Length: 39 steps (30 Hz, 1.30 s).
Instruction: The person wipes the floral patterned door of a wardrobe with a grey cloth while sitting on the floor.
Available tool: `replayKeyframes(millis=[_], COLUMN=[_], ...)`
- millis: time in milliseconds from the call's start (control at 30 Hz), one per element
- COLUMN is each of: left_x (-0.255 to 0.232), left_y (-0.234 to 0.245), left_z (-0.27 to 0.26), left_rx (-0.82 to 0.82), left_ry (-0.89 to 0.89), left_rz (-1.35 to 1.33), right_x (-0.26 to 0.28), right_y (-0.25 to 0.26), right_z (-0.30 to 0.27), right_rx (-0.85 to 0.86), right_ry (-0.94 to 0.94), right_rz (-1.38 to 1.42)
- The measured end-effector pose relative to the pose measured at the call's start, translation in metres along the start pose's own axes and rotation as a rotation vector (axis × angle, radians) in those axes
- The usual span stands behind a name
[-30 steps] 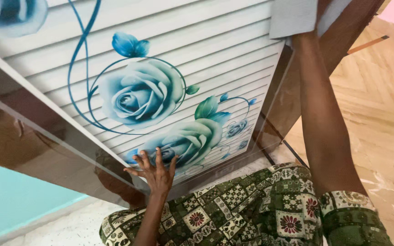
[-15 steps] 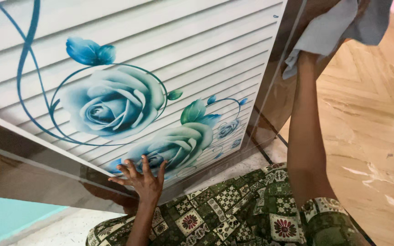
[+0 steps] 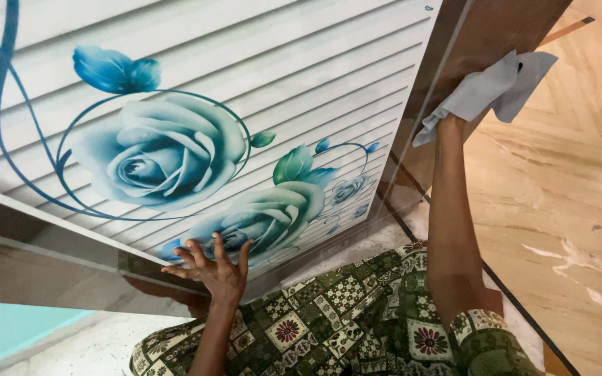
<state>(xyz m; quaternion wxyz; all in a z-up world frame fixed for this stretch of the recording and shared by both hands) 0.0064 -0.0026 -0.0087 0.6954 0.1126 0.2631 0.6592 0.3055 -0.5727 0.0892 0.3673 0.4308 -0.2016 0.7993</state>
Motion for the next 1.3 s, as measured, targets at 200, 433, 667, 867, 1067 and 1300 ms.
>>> replayKeyframes(millis=[200,433,667,867,1067,1300], left_x=[-0.002,-0.006,-0.011,-0.02,-0.013,-0.023], left_y=[0.002,0.003,0.005,-0.013,-0.024,-0.012], left_z=[0.0,0.0,0.004,-0.006,-0.01,0.004], left_rx=[0.014,0.003,-0.051,0.005,0.068,0.028], left_ry=[-0.006,0.028,-0.05,-0.181,-0.126,-0.115], left_rz=[-0.002,-0.025,0.071,-0.071,-0.159,-0.006], right_x=[0.021,0.147,0.288,0.322,0.327,0.313], right_y=[-0.026,-0.056,-0.08,-0.097,-0.096,-0.078], right_z=[-0.013,-0.094,-0.225,-0.313,-0.292,-0.202], right_rx=[-0.051,-0.1,0.038,0.73,0.667,0.378], right_ry=[0.059,0.784,1.179,1.541,1.554,1.341], right_rz=[0.025,-0.036,-0.043,-0.002,0.004,-0.079])
Point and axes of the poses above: each hand's wrist, its own z-axis towards the middle knuckle, its own y-axis out of the back of the hand, x = y × z, the point moved 1 cm from there along z, towards the middle knuckle, and after that the axes turned 13 degrees about y, right-handed, at the moved point
